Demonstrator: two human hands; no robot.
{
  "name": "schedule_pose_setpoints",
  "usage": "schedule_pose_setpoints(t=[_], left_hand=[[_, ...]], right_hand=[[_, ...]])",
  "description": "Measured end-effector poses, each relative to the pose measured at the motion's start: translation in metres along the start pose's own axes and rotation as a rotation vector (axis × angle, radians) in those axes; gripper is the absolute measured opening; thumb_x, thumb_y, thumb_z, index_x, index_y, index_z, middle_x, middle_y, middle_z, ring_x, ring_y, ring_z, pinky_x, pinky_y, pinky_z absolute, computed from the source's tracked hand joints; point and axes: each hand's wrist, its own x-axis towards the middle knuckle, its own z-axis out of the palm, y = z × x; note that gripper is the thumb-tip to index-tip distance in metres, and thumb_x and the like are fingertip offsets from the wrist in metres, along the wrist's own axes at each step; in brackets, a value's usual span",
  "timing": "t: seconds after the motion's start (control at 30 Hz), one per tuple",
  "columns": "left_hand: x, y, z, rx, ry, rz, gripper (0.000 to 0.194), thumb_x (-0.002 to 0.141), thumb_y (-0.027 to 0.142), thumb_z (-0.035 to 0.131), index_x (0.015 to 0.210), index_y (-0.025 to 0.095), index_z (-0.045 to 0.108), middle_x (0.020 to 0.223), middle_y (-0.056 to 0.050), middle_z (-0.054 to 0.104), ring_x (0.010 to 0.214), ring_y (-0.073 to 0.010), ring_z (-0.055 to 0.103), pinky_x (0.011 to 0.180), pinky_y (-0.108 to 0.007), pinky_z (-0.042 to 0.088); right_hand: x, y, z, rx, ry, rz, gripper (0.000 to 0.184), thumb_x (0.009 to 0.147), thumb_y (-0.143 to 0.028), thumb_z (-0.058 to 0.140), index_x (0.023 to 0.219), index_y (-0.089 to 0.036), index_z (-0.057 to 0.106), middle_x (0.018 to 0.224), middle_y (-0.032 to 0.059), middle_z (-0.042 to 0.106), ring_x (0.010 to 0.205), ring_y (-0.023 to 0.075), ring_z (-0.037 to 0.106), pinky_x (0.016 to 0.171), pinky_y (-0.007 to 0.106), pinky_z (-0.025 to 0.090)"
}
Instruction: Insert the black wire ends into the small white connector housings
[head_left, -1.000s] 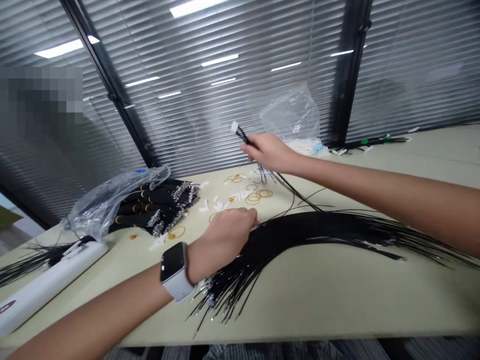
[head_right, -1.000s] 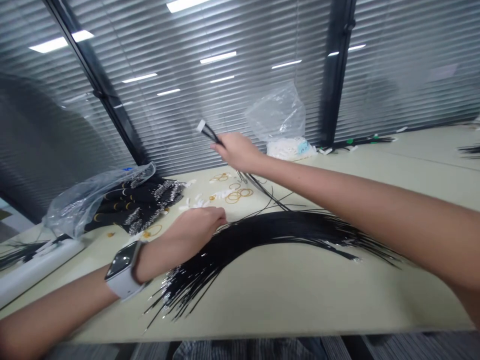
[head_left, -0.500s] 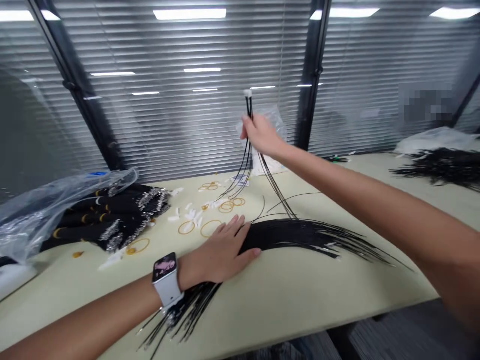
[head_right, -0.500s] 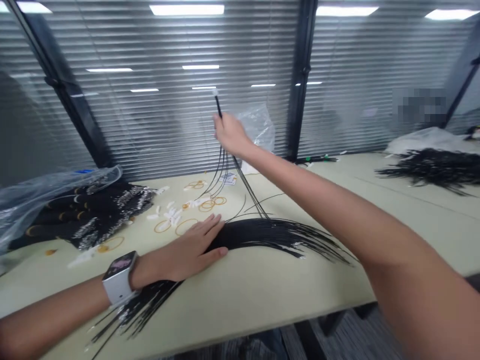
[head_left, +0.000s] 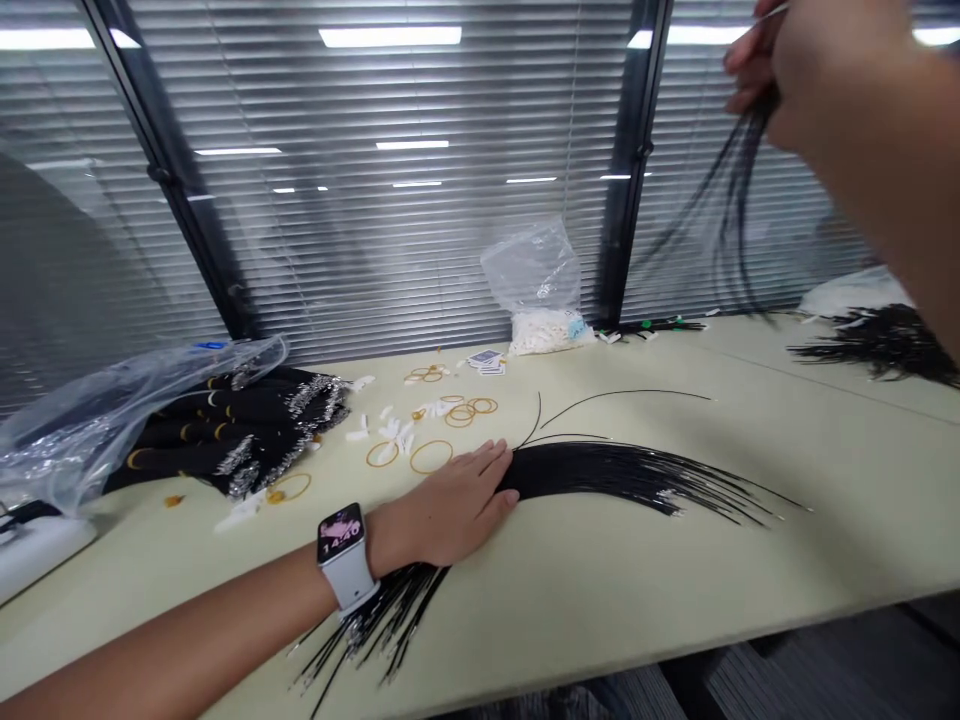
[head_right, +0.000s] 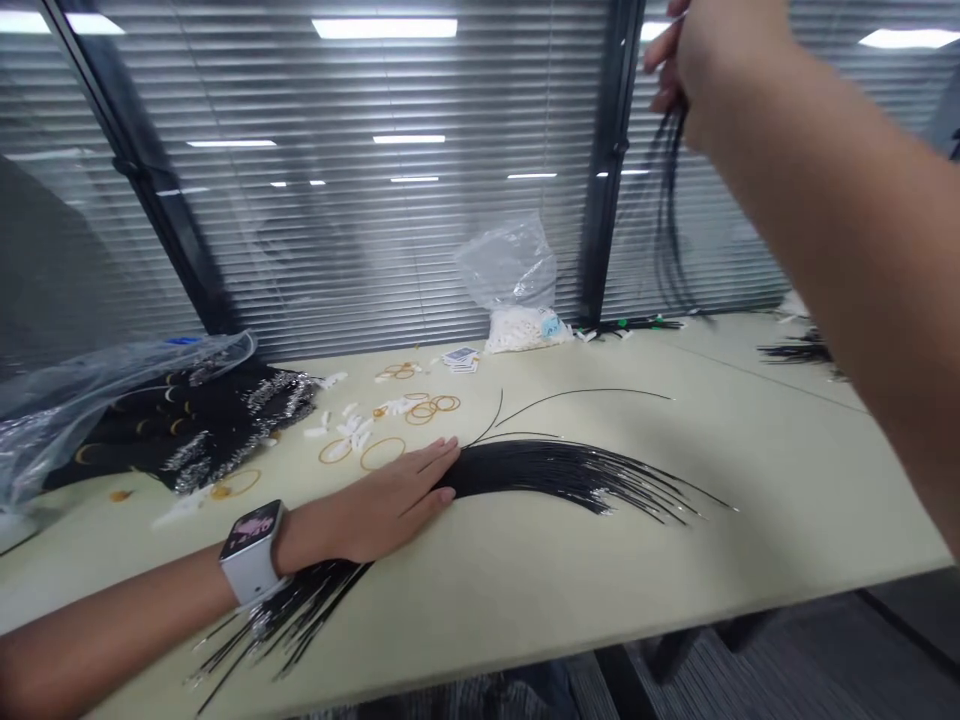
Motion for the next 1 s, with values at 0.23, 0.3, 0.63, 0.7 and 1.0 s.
schedule_pose_setpoints(t=[0.23, 0.3, 0.63, 0.7, 1.0], left_hand=[[-0.002, 0.006, -0.002, 0.092, 0.114, 0.022, 0.053, 0.093, 0.038, 0.023, 0.130, 0.005, 0.041, 0.134, -0.015, 0.041, 0.124, -0.0247, 0.038, 0.103, -0.038, 0.033], [-0.003, 0.007, -0.003, 0.118, 0.147, 0.007, 0.048, 0.092, 0.039, 0.026, 0.121, 0.008, 0.049, 0.127, -0.015, 0.049, 0.116, -0.0271, 0.046, 0.096, -0.042, 0.040], [-0.020, 0.009, -0.013, 0.099, 0.165, -0.086, 0.042, 0.089, 0.043, 0.035, 0.112, 0.015, 0.055, 0.105, -0.011, 0.058, 0.096, -0.0252, 0.055, 0.083, -0.041, 0.044], [-0.023, 0.008, -0.017, 0.066, 0.162, -0.101, 0.042, 0.089, 0.044, 0.034, 0.116, 0.017, 0.053, 0.104, -0.010, 0.058, 0.095, -0.0235, 0.055, 0.083, -0.039, 0.044], [-0.025, 0.002, -0.012, 0.078, 0.160, -0.086, 0.042, 0.089, 0.043, 0.036, 0.118, 0.017, 0.051, 0.104, -0.009, 0.057, 0.096, -0.0236, 0.053, 0.082, -0.039, 0.043]], right_hand=[[-0.022, 0.087, 0.006, -0.624, -0.632, 0.128, 0.029, 0.077, -0.029, 0.046, 0.076, -0.004, 0.061, 0.064, 0.0084, 0.059, 0.054, 0.0061, 0.044, 0.053, 0.031, 0.026], [-0.048, 0.120, 0.017, -0.682, -0.856, 0.225, 0.019, 0.073, -0.022, 0.056, 0.064, -0.005, 0.059, 0.054, 0.0085, 0.056, 0.041, 0.0039, 0.036, 0.048, 0.030, 0.023], [-0.117, 0.184, 0.029, -0.641, -1.082, 0.137, 0.033, 0.080, -0.046, 0.048, 0.068, -0.015, 0.047, 0.075, 0.0121, 0.059, 0.052, 0.0088, 0.045, 0.051, 0.027, 0.034], [-0.122, 0.192, 0.030, -0.613, -1.100, 0.069, 0.035, 0.081, -0.049, 0.045, 0.066, -0.017, 0.047, 0.076, 0.0124, 0.059, 0.057, 0.0122, 0.048, 0.056, 0.029, 0.036], [-0.148, 0.219, 0.050, -0.561, -1.158, -0.123, 0.053, 0.077, -0.060, 0.041, 0.101, -0.014, 0.053, 0.098, 0.0149, 0.058, 0.083, 0.0247, 0.054, 0.071, 0.034, 0.040]])
